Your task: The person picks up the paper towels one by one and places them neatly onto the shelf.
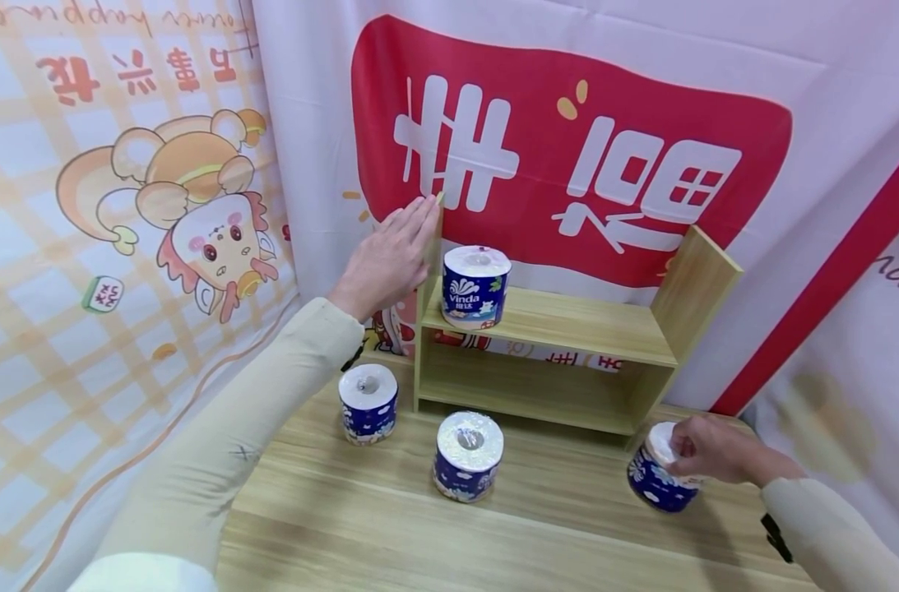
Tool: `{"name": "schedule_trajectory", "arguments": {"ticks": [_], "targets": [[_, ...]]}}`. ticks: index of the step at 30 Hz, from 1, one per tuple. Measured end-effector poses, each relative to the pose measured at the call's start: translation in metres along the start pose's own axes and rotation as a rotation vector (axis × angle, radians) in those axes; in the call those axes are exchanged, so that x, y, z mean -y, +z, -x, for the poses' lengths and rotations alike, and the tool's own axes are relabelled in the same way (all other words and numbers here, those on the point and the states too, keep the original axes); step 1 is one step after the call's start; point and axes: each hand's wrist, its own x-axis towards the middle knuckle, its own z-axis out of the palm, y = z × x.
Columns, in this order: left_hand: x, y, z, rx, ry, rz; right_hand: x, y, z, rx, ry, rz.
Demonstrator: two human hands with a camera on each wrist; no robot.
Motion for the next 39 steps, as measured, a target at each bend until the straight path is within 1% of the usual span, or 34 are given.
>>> {"name": "schedule_trajectory", "arguments": {"ticks": [6,15,23,26,31,36,39], "targets": [[0.000,0.000,0.000,-0.004,0.001,-0.001,0.005,-0.004,0.002,-0.023,-0.040,0.022],[0.000,-0.001,0.001,0.000,-0.001,-0.002,0.016,-0.010,0.003,0.005,-0.014,0.026],[0.000,-0.001,0.001,0.023,-0.010,0.019,0.026,-0.015,0.005,-0.016,-0.036,0.049],[0.000,-0.001,0.001,0.021,-0.010,0.022,0.031,-0.017,0.006,-0.016,-0.041,0.052],[0.000,-0.001,0.001,0.015,-0.017,0.023,0.040,-0.023,0.006,-0.001,-0.035,0.062],[0.000,-0.001,0.000,0.007,-0.017,0.033,0.049,-0.027,0.007,0.013,-0.058,0.080],[-0.001,0.000,0.000,0.008,-0.015,0.030,0.054,-0.029,0.007,0.022,-0.053,0.093]]}}
